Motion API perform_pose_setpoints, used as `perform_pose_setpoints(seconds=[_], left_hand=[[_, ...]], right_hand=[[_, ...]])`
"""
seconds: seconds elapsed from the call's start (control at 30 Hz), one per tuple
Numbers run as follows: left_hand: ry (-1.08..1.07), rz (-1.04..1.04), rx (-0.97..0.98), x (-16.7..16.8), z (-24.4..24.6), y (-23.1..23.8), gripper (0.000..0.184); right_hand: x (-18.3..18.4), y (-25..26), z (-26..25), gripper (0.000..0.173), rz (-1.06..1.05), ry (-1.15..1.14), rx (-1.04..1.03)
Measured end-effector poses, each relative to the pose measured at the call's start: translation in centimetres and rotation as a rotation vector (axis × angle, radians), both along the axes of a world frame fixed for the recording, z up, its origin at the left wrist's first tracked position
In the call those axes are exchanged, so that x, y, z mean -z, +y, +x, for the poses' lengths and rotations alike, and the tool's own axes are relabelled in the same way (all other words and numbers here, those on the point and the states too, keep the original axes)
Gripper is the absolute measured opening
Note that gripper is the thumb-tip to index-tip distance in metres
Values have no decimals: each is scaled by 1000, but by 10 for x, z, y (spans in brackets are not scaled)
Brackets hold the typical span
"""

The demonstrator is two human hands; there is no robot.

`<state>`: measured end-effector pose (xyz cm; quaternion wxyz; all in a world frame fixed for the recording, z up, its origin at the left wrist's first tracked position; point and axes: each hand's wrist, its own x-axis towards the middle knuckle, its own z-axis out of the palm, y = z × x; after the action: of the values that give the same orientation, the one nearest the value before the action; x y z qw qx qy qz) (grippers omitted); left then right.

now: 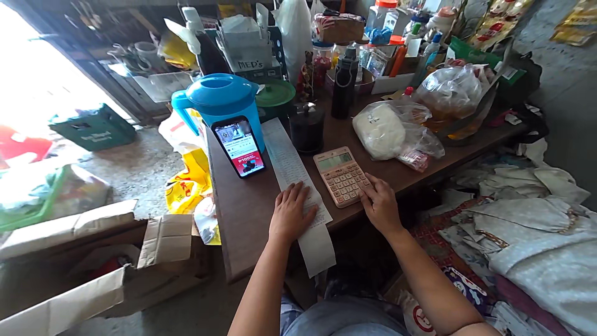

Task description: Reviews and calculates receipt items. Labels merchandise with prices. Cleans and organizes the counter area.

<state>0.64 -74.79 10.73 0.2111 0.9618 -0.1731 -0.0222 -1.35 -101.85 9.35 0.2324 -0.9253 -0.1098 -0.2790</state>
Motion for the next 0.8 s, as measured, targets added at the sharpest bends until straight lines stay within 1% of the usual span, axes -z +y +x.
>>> perform_pose_setpoints(seconds=[0.2, 0.3, 0.37, 0.47, 0.6, 0.7, 0.8], left_hand=[[-7, -5, -3, 1, 0, 0, 61], [0, 1, -4, 0, 1, 0, 61], [0, -7, -3, -1, 1, 0, 61], [-7, -16, -4, 0, 1, 0, 60], [7, -4, -4, -2, 0, -1, 60], [19, -9, -11, -2, 0, -1, 60], [17, -5, -9, -3, -1, -1, 60]], right_hand=[[-16, 27, 32, 27, -27, -49, -79], [-14, 34, 46, 25, -66, 43, -122], [-16, 32, 46, 27, -52, 54, -124], [-13, 22, 39, 27, 3, -6, -99], [-4, 9, 32, 30, 27, 19, -81], [-4, 2, 24, 30, 74, -39, -45], [-5, -8, 17, 35, 106, -71, 1]])
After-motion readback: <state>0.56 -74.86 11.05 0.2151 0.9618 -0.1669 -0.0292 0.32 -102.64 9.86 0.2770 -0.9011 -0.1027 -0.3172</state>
